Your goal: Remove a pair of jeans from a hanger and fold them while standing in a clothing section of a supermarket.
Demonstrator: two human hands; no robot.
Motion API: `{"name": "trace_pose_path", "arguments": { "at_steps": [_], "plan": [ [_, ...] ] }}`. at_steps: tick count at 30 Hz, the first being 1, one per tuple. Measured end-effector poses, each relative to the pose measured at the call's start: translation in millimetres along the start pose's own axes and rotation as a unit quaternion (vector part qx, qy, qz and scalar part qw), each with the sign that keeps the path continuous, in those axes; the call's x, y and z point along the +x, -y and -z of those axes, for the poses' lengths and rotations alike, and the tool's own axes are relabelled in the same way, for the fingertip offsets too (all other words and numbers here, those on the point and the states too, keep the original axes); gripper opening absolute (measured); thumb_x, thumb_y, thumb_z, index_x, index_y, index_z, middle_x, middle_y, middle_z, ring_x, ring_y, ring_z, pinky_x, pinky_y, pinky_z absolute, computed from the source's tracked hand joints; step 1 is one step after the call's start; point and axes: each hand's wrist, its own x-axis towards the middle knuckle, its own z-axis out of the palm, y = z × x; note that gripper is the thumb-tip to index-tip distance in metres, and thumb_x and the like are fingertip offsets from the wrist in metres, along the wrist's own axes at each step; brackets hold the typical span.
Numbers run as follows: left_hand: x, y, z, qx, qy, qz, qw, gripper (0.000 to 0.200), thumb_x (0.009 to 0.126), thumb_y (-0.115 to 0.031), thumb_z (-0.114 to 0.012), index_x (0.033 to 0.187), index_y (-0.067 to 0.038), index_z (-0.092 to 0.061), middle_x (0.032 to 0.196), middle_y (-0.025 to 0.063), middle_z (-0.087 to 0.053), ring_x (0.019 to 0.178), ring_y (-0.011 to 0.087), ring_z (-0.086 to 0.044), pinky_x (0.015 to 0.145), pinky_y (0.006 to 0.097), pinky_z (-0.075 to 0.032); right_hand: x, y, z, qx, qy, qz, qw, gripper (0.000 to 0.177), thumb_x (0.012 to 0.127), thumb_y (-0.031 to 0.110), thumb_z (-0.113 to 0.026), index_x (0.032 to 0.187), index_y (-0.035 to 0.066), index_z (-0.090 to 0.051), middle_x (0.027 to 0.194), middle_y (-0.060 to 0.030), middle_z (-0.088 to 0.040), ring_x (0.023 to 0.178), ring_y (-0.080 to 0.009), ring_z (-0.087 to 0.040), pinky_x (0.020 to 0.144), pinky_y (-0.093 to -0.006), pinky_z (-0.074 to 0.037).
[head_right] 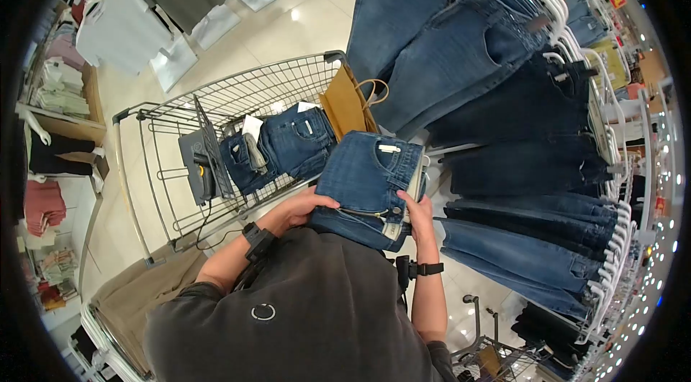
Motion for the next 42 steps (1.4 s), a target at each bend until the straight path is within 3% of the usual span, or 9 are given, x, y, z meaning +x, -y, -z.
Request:
{"name": "trace_pose_path", "arguments": {
  "at_steps": [12, 18, 22, 24, 26, 29, 33, 38, 42],
  "plan": [
    [-39, -62, 106, -0.120, -0.156, -0.112, 0.974, 0.047, 0.071, -0.003, -0.065, 0.114, 0.005, -0.051, 0.099, 0.0116, -0.062, 0.085, 0.0223, -0.064, 0.075, 0.0353, -0.055, 74, 85, -170, -0.097, 0.139, 0.016, 0.985, 0.034, 0.079, 0.015, -0.073, 0.106, -0.001, -0.061, 0.092, -0.0028, -0.065, 0.077, -0.0094, -0.058, 0.069, -0.0256, -0.048],
    [-53, -80, 117, -0.154, -0.256, -0.232, 0.926, 0.048, 0.069, -0.002, -0.066, 0.115, 0.002, -0.051, 0.100, 0.0111, -0.062, 0.085, 0.0217, -0.062, 0.078, 0.0347, -0.053, 100, 159, -235, -0.196, 0.206, 0.217, 0.934, 0.042, 0.074, 0.019, -0.076, 0.106, -0.003, -0.060, 0.094, -0.0077, -0.067, 0.083, -0.0131, -0.061, 0.077, -0.0278, -0.049],
    [-3, -69, 184, -0.132, -0.243, -0.240, 0.930, 0.053, 0.069, -0.003, -0.065, 0.119, 0.002, -0.048, 0.107, 0.0136, -0.059, 0.089, 0.0269, -0.062, 0.079, 0.0393, -0.055, 175, 122, -264, -0.123, 0.270, 0.126, 0.947, 0.046, 0.073, 0.017, -0.079, 0.110, -0.002, -0.059, 0.099, -0.0075, -0.067, 0.085, -0.0132, -0.062, 0.079, -0.0281, -0.050],
    [40, -56, 215, -0.129, -0.289, -0.210, 0.925, 0.056, 0.069, -0.004, -0.068, 0.120, 0.003, -0.047, 0.104, 0.0121, -0.061, 0.089, 0.0256, -0.063, 0.078, 0.0363, -0.054, 223, 60, -271, -0.186, 0.214, 0.099, 0.954, 0.052, 0.072, 0.021, -0.079, 0.113, -0.003, -0.057, 0.102, -0.0133, -0.067, 0.090, -0.0207, -0.065, 0.083, -0.0319, -0.050],
    [100, -12, 266, -0.205, -0.293, -0.154, 0.921, 0.064, 0.070, -0.007, -0.070, 0.126, 0.005, -0.042, 0.113, 0.0155, -0.059, 0.092, 0.0282, -0.062, 0.078, 0.0381, -0.052, 260, -14, -264, -0.407, 0.108, 0.139, 0.896, 0.059, 0.071, 0.027, -0.077, 0.117, -0.004, -0.055, 0.109, -0.0214, -0.065, 0.102, -0.0319, -0.063, 0.089, -0.0371, -0.048],
    [203, 55, 333, -0.140, -0.520, 0.011, 0.843, 0.091, 0.068, -0.016, -0.076, 0.140, 0.006, -0.024, 0.132, 0.0255, -0.044, 0.113, 0.0357, -0.053, 0.089, 0.0441, -0.047, 241, -15, -265, -0.510, 0.188, 0.012, 0.839, 0.072, 0.071, 0.032, -0.073, 0.129, -0.002, -0.048, 0.123, -0.0251, -0.057, 0.114, -0.0377, -0.055, 0.095, -0.0392, -0.044],
    [171, 14, 296, 0.005, -0.590, 0.096, 0.801, 0.091, 0.069, -0.016, -0.071, 0.144, -0.001, -0.021, 0.139, 0.0266, -0.036, 0.119, 0.0453, -0.044, 0.100, 0.0459, -0.039, 216, -16, -254, -0.436, 0.231, 0.001, 0.870, 0.071, 0.074, 0.029, -0.073, 0.133, 0.000, -0.046, 0.121, -0.0232, -0.058, 0.105, -0.0324, -0.061, 0.088, -0.0379, -0.049],
    [146, -39, 228, 0.380, -0.668, -0.032, 0.639, 0.086, 0.074, -0.021, -0.068, 0.145, -0.005, -0.023, 0.144, 0.0293, -0.024, 0.133, 0.0426, -0.027, 0.107, 0.0497, -0.027, 182, 22, -233, -0.413, 0.258, 0.072, 0.871, 0.064, 0.080, 0.021, -0.069, 0.135, 0.002, -0.043, 0.117, -0.0198, -0.061, 0.094, -0.0274, -0.065, 0.083, -0.0360, -0.051],
    [179, -37, 207, 0.505, -0.541, -0.098, 0.665, 0.085, 0.081, -0.035, -0.065, 0.149, -0.015, -0.020, 0.153, 0.0233, -0.012, 0.141, 0.0398, -0.013, 0.111, 0.0522, -0.019, 149, 53, -202, -0.388, 0.219, 0.125, 0.887, 0.059, 0.081, 0.016, -0.067, 0.134, 0.004, -0.045, 0.116, -0.0175, -0.062, 0.091, -0.0245, -0.066, 0.079, -0.0343, -0.051]
  ]
}}
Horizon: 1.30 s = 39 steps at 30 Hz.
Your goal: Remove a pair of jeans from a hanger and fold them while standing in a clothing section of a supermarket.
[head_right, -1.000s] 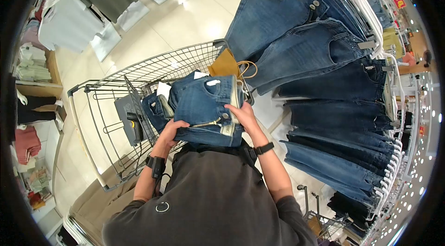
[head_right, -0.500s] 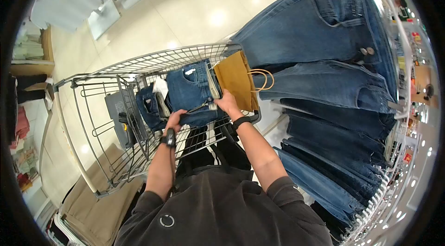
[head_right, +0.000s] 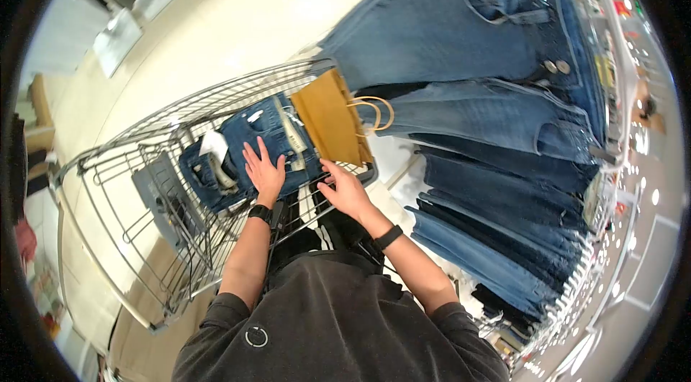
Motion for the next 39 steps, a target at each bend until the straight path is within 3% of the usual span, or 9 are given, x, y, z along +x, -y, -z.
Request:
{"name": "trace_pose_path", "arguments": {
  "at_steps": [3, 12, 16, 19, 26, 30, 34, 37, 39],
  "plan": [
    [0, 24, -44, 0.102, 0.166, -0.042, 0.980, 0.088, 0.081, -0.047, -0.064, 0.150, -0.022, -0.017, 0.156, 0.0187, -0.005, 0.143, 0.0376, -0.007, 0.112, 0.0558, -0.014, -39, -10, 20, 0.004, -0.069, -0.006, 0.998, 0.055, 0.083, 0.012, -0.064, 0.134, 0.005, -0.046, 0.116, -0.0159, -0.062, 0.088, -0.0225, -0.066, 0.076, -0.0322, -0.052],
    [38, 45, -68, 0.146, 0.277, -0.075, 0.947, 0.102, 0.072, -0.052, -0.069, 0.151, -0.021, -0.011, 0.154, 0.0250, -0.004, 0.141, 0.0454, -0.008, 0.107, 0.0607, -0.024, -185, -73, 53, 0.073, -0.282, -0.187, 0.938, 0.055, 0.084, 0.008, -0.064, 0.135, 0.004, -0.044, 0.115, -0.0155, -0.062, 0.082, -0.0187, -0.067, 0.072, -0.0299, -0.052],
    [73, 69, -85, 0.041, 0.315, -0.112, 0.942, 0.087, 0.073, -0.040, -0.068, 0.142, 0.000, -0.033, 0.144, 0.0403, -0.018, 0.136, 0.0484, -0.022, 0.112, 0.0415, -0.025, -230, -95, 66, 0.122, -0.392, -0.189, 0.892, 0.056, 0.083, 0.006, -0.065, 0.135, 0.004, -0.045, 0.114, -0.0152, -0.062, 0.078, -0.0158, -0.066, 0.068, -0.0274, -0.052],
    [71, 64, -76, -0.078, 0.233, -0.063, 0.967, 0.066, 0.069, -0.028, -0.065, 0.120, 0.012, -0.054, 0.110, 0.0271, -0.063, 0.108, 0.0328, -0.061, 0.093, 0.0342, -0.045, -263, -118, 89, 0.079, -0.483, -0.161, 0.857, 0.055, 0.081, 0.008, -0.067, 0.132, 0.003, -0.047, 0.109, -0.0161, -0.065, 0.067, -0.0135, -0.063, 0.063, -0.0268, -0.051],
    [68, 44, -54, -0.210, 0.227, -0.052, 0.950, 0.043, 0.078, -0.014, -0.070, 0.113, 0.008, -0.059, 0.105, 0.0163, -0.065, 0.092, 0.0230, -0.061, 0.084, 0.0322, -0.047, -337, -158, 199, 0.117, -0.646, -0.067, 0.751, 0.056, 0.080, 0.006, -0.066, 0.132, 0.001, -0.047, 0.107, -0.0145, -0.065, 0.064, -0.0090, -0.060, 0.063, -0.0248, -0.051],
    [1, 9, -19, -0.227, 0.121, -0.061, 0.965, 0.039, 0.080, -0.007, -0.068, 0.115, 0.006, -0.057, 0.100, 0.0137, -0.063, 0.086, 0.0200, -0.058, 0.078, 0.0297, -0.046, -372, -170, 285, 0.182, -0.685, 0.035, 0.705, 0.055, 0.081, 0.003, -0.065, 0.133, 0.001, -0.045, 0.110, -0.0147, -0.061, 0.074, -0.0125, -0.063, 0.068, -0.0256, -0.052],
    [-69, -12, -7, -0.231, 0.002, -0.044, 0.972, 0.046, 0.081, -0.006, -0.062, 0.124, 0.004, -0.051, 0.125, 0.0216, -0.055, 0.113, 0.0331, -0.054, 0.094, 0.0375, -0.041, -413, -144, 377, -0.041, -0.765, 0.077, 0.638, 0.042, 0.077, 0.004, -0.066, 0.118, 0.001, -0.057, 0.093, -0.0133, -0.065, 0.075, -0.0152, -0.063, 0.069, -0.0267, -0.051],
    [-140, -52, 17, -0.201, -0.100, -0.063, 0.972, 0.044, 0.083, -0.004, -0.056, 0.126, 0.003, -0.050, 0.127, 0.0221, -0.053, 0.115, 0.0354, -0.052, 0.096, 0.0384, -0.040, -438, -133, 446, -0.251, -0.773, 0.107, 0.572, 0.044, 0.077, 0.019, -0.068, 0.116, -0.001, -0.059, 0.111, -0.0187, -0.063, 0.106, -0.0351, -0.057, 0.092, -0.0419, -0.043],
    [-174, -62, 22, -0.215, -0.159, -0.073, 0.961, 0.045, 0.083, -0.003, -0.054, 0.127, 0.003, -0.049, 0.128, 0.0221, -0.052, 0.114, 0.0365, -0.051, 0.096, 0.0393, -0.039, -448, -116, 485, -0.328, -0.752, 0.149, 0.552, 0.049, 0.078, 0.030, -0.069, 0.118, 0.003, -0.058, 0.107, -0.0168, -0.063, 0.107, -0.0323, -0.057, 0.088, -0.0422, -0.043]
  ]
}}
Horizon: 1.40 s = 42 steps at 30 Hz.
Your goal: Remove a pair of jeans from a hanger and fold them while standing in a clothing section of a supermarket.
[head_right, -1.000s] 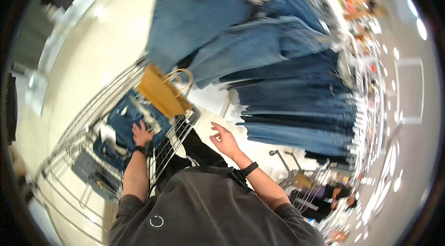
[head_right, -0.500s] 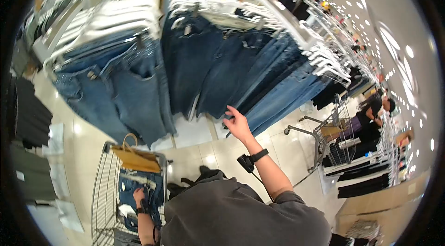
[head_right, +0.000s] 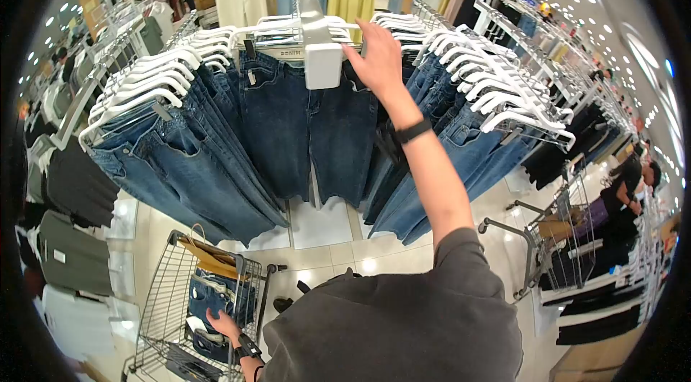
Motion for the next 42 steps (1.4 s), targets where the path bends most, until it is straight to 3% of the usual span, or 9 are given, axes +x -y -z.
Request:
{"name": "trace_pose_path", "arguments": {
  "at_steps": [3, 6, 9, 15, 20, 27, 30, 36, 42],
  "plan": [
    [-28, -12, 14, -0.013, -0.059, -0.040, 0.997, 0.046, 0.083, -0.002, -0.052, 0.129, 0.002, -0.047, 0.129, 0.0217, -0.051, 0.112, 0.0363, -0.051, 0.096, 0.0401, -0.039, 29, -21, -27, -0.095, 0.067, 0.061, 0.991, 0.052, 0.081, 0.045, -0.063, 0.119, 0.009, -0.060, 0.104, -0.0119, -0.065, 0.105, -0.0285, -0.058, 0.083, -0.0425, -0.044],
    [-46, -15, 25, -0.033, -0.099, -0.036, 0.994, 0.047, 0.082, -0.002, -0.051, 0.129, 0.002, -0.048, 0.128, 0.0210, -0.051, 0.111, 0.0342, -0.051, 0.094, 0.0393, -0.039, 45, -28, -48, -0.114, 0.221, -0.026, 0.968, 0.046, 0.082, 0.049, -0.061, 0.108, 0.012, -0.067, 0.095, -0.0108, -0.068, 0.095, -0.0287, -0.063, 0.078, -0.0422, -0.046],
    [-57, -5, 33, -0.028, -0.125, -0.050, 0.991, 0.048, 0.083, -0.002, -0.051, 0.130, 0.000, -0.048, 0.129, 0.0187, -0.050, 0.110, 0.0300, -0.052, 0.090, 0.0356, -0.041, 46, -31, -53, -0.064, 0.176, -0.091, 0.978, 0.039, 0.082, 0.049, -0.061, 0.094, 0.013, -0.072, 0.085, -0.0107, -0.069, 0.085, -0.0295, -0.065, 0.072, -0.0416, -0.048],
    [-72, -4, 54, -0.069, -0.157, -0.024, 0.985, 0.048, 0.083, -0.002, -0.051, 0.131, 0.000, -0.047, 0.132, 0.0164, -0.048, 0.106, 0.0255, -0.052, 0.085, 0.0327, -0.043, 51, -39, -30, -0.101, 0.051, -0.067, 0.991, 0.040, 0.082, 0.051, -0.059, 0.089, 0.013, -0.073, 0.076, -0.0095, -0.068, 0.072, -0.0309, -0.065, 0.065, -0.0402, -0.049],
    [-77, -2, 52, -0.059, -0.128, -0.023, 0.990, 0.049, 0.083, -0.001, -0.051, 0.131, 0.000, -0.047, 0.134, 0.0161, -0.047, 0.119, 0.0277, -0.050, 0.084, 0.0326, -0.045, 67, -39, 29, -0.132, 0.065, -0.128, 0.981, 0.040, 0.082, 0.052, -0.059, 0.088, 0.016, -0.073, 0.075, -0.0091, -0.068, 0.072, -0.0299, -0.065, 0.064, -0.0390, -0.048],
    [-77, -27, 27, -0.073, -0.062, -0.055, 0.994, 0.048, 0.082, -0.002, -0.052, 0.130, 0.001, -0.048, 0.129, 0.0174, -0.050, 0.116, 0.0287, -0.048, 0.089, 0.0348, -0.042, 1, 0, 90, -0.155, 0.064, -0.204, 0.965, 0.035, 0.080, 0.048, -0.064, 0.091, 0.016, -0.074, 0.073, -0.0096, -0.067, 0.068, -0.0305, -0.064, 0.062, -0.0389, -0.048],
    [-71, -31, 16, -0.070, -0.052, -0.094, 0.992, 0.048, 0.081, 0.003, -0.052, 0.129, 0.002, -0.048, 0.128, 0.0177, -0.050, 0.109, 0.0257, -0.052, 0.081, 0.0302, -0.045, -21, 20, 111, -0.119, 0.014, -0.170, 0.978, 0.029, 0.077, 0.039, -0.070, 0.086, 0.012, -0.073, 0.070, -0.0075, -0.066, 0.063, -0.0263, -0.063, 0.059, -0.0361, -0.046],
    [-66, -58, 5, -0.078, -0.026, -0.123, 0.989, 0.047, 0.082, 0.002, -0.053, 0.128, 0.002, -0.049, 0.125, 0.0158, -0.052, 0.109, 0.0242, -0.052, 0.082, 0.0297, -0.045, -11, 61, 135, -0.060, -0.017, -0.021, 0.998, 0.016, 0.074, 0.027, -0.074, 0.075, 0.011, -0.071, 0.062, 0.0003, -0.060, 0.057, -0.0176, -0.056, 0.056, -0.0319, -0.035],
    [-81, -59, -7, -0.075, 0.013, -0.141, 0.987, 0.045, 0.083, 0.001, -0.054, 0.127, 0.001, -0.050, 0.125, 0.0146, -0.055, 0.110, 0.0238, -0.053, 0.082, 0.0302, -0.045, -20, 84, 117, 0.030, 0.069, 0.027, 0.997, 0.018, 0.074, 0.027, -0.073, 0.076, 0.010, -0.069, 0.063, -0.0005, -0.059, 0.058, -0.0189, -0.055, 0.059, -0.0323, -0.036]
  ]
}}
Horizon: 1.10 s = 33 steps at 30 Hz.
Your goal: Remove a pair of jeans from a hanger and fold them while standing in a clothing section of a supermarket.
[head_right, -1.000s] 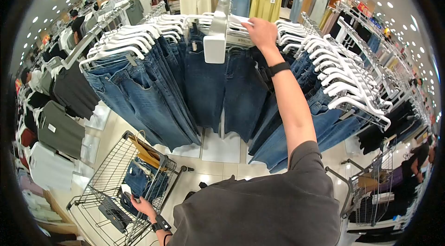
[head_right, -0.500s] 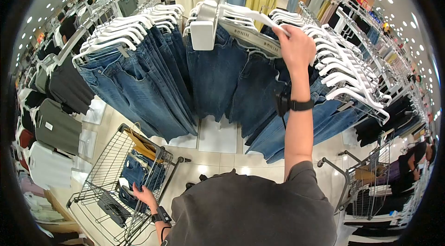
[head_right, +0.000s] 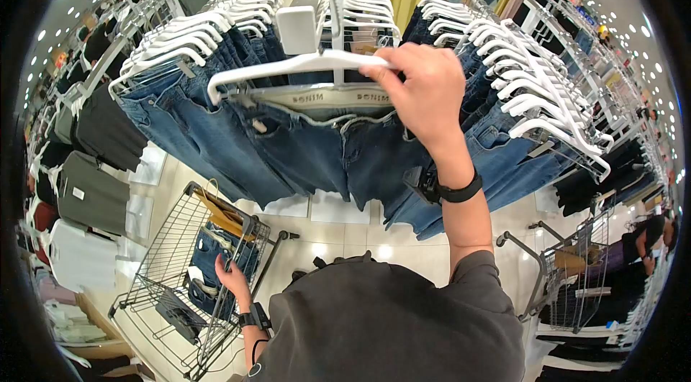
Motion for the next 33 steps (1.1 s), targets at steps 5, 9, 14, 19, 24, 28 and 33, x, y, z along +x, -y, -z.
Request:
{"name": "trace_pose_path", "arguments": {
  "at_steps": [5, 9, 14, 19, 24, 28, 33],
  "plan": [
    [-11, -21, -3, -0.058, 0.088, 0.023, 0.994, 0.050, 0.085, -0.004, -0.060, 0.133, -0.004, -0.046, 0.130, 0.0147, -0.052, 0.113, 0.0241, -0.054, 0.083, 0.0327, -0.046, -19, 2, -4, 0.041, 0.018, 0.008, 0.999, 0.018, 0.073, 0.025, -0.074, 0.076, 0.009, -0.069, 0.063, -0.0012, -0.058, 0.059, -0.0189, -0.054, 0.062, -0.0318, -0.038],
    [-1, -99, -8, -0.139, 0.231, -0.017, 0.963, 0.063, 0.086, -0.010, -0.063, 0.142, -0.005, -0.033, 0.140, 0.0167, -0.043, 0.123, 0.0260, -0.048, 0.096, 0.0358, -0.043, -23, 4, 2, 0.081, 0.049, 0.006, 0.996, 0.017, 0.072, 0.024, -0.075, 0.076, 0.009, -0.069, 0.062, -0.0009, -0.058, 0.058, -0.0186, -0.053, 0.061, -0.0311, -0.036],
    [10, -178, -18, -0.179, 0.267, -0.121, 0.939, 0.075, 0.079, -0.018, -0.073, 0.141, -0.001, -0.034, 0.133, 0.0153, -0.048, 0.119, 0.0242, -0.048, 0.098, 0.0361, -0.040, -30, 11, 9, 0.122, 0.067, 0.002, 0.990, 0.013, 0.073, 0.021, -0.074, 0.076, 0.009, -0.069, 0.063, -0.0008, -0.058, 0.058, -0.0172, -0.052, 0.062, -0.0305, -0.036],
    [4, -218, -25, -0.230, 0.305, -0.039, 0.924, 0.029, 0.084, -0.013, -0.072, 0.106, 0.001, -0.059, 0.099, 0.0040, -0.064, 0.088, 0.0098, -0.057, 0.080, 0.0263, -0.046, -34, 7, 11, 0.116, 0.065, 0.019, 0.991, 0.016, 0.073, 0.024, -0.074, 0.080, 0.010, -0.070, 0.070, -0.0012, -0.064, 0.067, -0.0188, -0.060, 0.065, -0.0324, -0.038],
    [8, -237, -9, -0.320, 0.343, -0.065, 0.881, 0.033, 0.087, -0.011, -0.067, 0.115, 0.003, -0.055, 0.106, 0.0041, -0.061, 0.095, 0.0106, -0.055, 0.086, 0.0259, -0.043, -38, 9, 12, 0.126, 0.024, 0.039, 0.991, 0.034, 0.072, 0.025, -0.076, 0.099, 0.007, -0.068, 0.101, -0.0055, -0.068, 0.095, -0.0232, -0.062, 0.085, -0.0355, -0.040],
    [31, -253, -2, -0.370, 0.377, -0.095, 0.844, 0.042, 0.087, -0.006, -0.063, 0.126, 0.005, -0.049, 0.116, 0.0066, -0.058, 0.106, 0.0138, -0.052, 0.093, 0.0264, -0.039, -40, 23, 16, 0.138, -0.002, 0.025, 0.990, 0.034, 0.071, 0.018, -0.075, 0.102, 0.005, -0.068, 0.108, -0.0090, -0.067, 0.104, -0.0264, -0.061, 0.092, -0.0360, -0.039],
    [49, -293, -8, -0.375, 0.416, -0.132, 0.818, 0.045, 0.086, -0.004, -0.065, 0.126, 0.005, -0.047, 0.112, 0.0069, -0.057, 0.104, 0.0138, -0.052, 0.093, 0.0263, -0.040, -49, 57, 28, 0.136, -0.089, 0.067, 0.984, 0.026, 0.069, 0.012, -0.073, 0.095, 0.008, -0.069, 0.095, -0.0056, -0.067, 0.091, -0.0227, -0.063, 0.080, -0.0353, -0.042]
  ]
}}
